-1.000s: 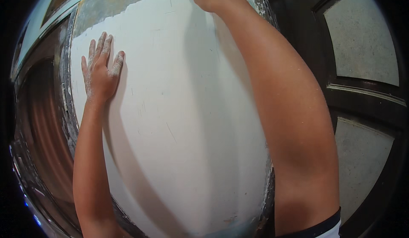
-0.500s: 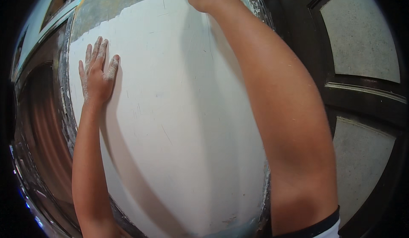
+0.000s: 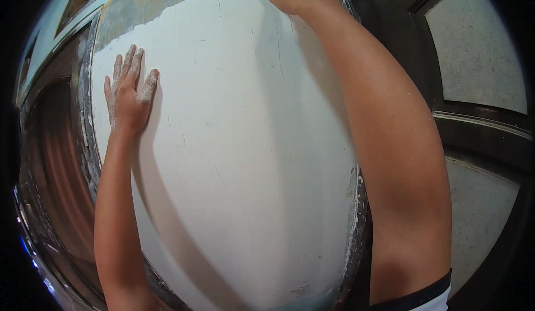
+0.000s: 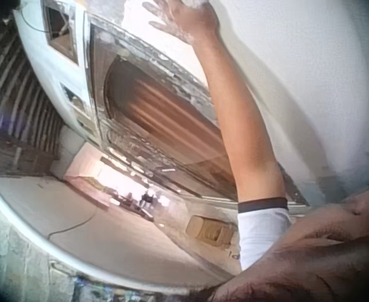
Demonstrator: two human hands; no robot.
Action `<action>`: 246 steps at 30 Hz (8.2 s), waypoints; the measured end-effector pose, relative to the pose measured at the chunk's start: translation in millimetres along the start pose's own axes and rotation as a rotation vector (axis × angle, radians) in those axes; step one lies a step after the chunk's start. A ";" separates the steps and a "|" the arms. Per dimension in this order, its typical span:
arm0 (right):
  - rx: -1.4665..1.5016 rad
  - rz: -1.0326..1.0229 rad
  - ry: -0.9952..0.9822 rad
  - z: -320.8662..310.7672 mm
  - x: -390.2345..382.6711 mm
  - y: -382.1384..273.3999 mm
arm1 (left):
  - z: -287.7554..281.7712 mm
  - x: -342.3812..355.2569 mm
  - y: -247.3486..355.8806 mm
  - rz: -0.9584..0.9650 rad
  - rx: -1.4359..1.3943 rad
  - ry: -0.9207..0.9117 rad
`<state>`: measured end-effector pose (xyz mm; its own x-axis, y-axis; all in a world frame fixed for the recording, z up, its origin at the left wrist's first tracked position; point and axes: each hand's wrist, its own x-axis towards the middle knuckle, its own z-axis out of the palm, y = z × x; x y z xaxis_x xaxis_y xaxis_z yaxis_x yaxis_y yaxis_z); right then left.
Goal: The person applies plaster to a curved wall section using a putty knife.
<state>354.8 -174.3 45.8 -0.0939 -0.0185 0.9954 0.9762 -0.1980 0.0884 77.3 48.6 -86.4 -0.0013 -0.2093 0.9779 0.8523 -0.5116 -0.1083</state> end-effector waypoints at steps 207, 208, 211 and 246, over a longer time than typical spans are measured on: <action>0.314 0.168 -0.163 -28.5 -342.6 19.7 | -15.6 -130.4 61.6 0.240 -0.103 -0.005; 0.240 0.116 -0.157 -27.6 -360.1 23.3 | -15.1 -130.3 61.7 0.245 -0.082 -0.030; 0.252 0.167 -0.232 -37.1 -409.9 9.6 | -24.5 -128.4 63.5 0.229 -0.003 -0.088; 0.258 0.233 -0.266 -45.0 -422.5 5.5 | -30.2 -98.5 68.4 0.348 -0.001 -0.207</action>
<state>391.0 -211.6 -376.0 0.1554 0.2256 0.9618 0.9854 0.0332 -0.1670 119.9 9.1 -195.5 0.3929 -0.1976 0.8981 0.7828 -0.4406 -0.4394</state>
